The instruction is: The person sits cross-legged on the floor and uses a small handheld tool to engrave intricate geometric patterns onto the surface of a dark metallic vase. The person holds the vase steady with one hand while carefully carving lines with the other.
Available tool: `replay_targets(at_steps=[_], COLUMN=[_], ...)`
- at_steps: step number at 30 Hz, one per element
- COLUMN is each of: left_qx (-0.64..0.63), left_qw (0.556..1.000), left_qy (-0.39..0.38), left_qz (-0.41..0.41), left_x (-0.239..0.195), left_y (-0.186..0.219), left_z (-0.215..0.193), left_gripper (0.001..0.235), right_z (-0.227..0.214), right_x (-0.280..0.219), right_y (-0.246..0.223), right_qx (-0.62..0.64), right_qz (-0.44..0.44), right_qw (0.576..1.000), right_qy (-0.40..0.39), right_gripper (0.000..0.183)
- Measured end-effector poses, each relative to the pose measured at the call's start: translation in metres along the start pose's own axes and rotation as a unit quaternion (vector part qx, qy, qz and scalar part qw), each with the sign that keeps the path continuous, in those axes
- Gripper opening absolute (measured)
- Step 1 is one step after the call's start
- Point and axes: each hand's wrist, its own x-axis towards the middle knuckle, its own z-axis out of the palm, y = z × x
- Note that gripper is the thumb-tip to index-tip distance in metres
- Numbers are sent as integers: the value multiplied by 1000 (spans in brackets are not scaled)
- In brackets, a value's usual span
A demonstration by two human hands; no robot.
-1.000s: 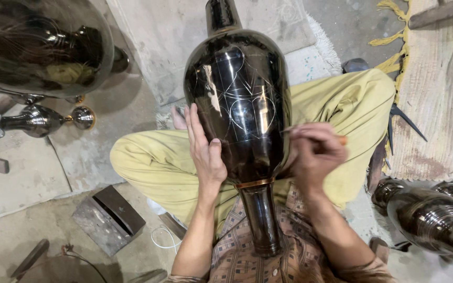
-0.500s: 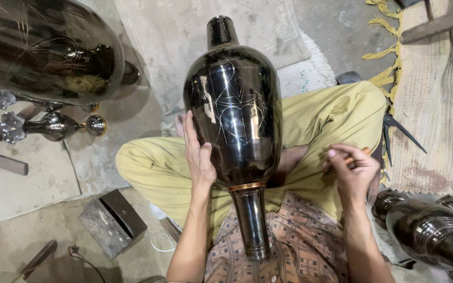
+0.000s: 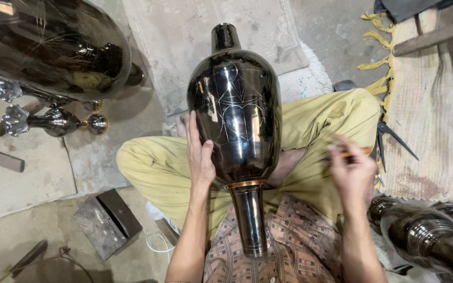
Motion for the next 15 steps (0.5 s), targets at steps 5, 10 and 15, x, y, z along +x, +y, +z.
replay_targets(at_steps=[5,10,15], left_qx=[-4,-16,-33], left_qw=[1000,1000,999], left_qy=[-11,-1,1], left_qz=[-8,-19,-39], left_x=[-9,-12,-16], left_y=[-2,-6,-6], left_z=[-2,0,1], left_gripper=[71,75,80], right_z=[-46,-67,-61], right_x=[5,-16,-43], right_y=[34,74,89], right_qx=[-91,-317,-339], right_qz=[84,74,121], right_qw=[991,945,932], right_qy=[53,-6,-39], right_gripper=[38,38,39])
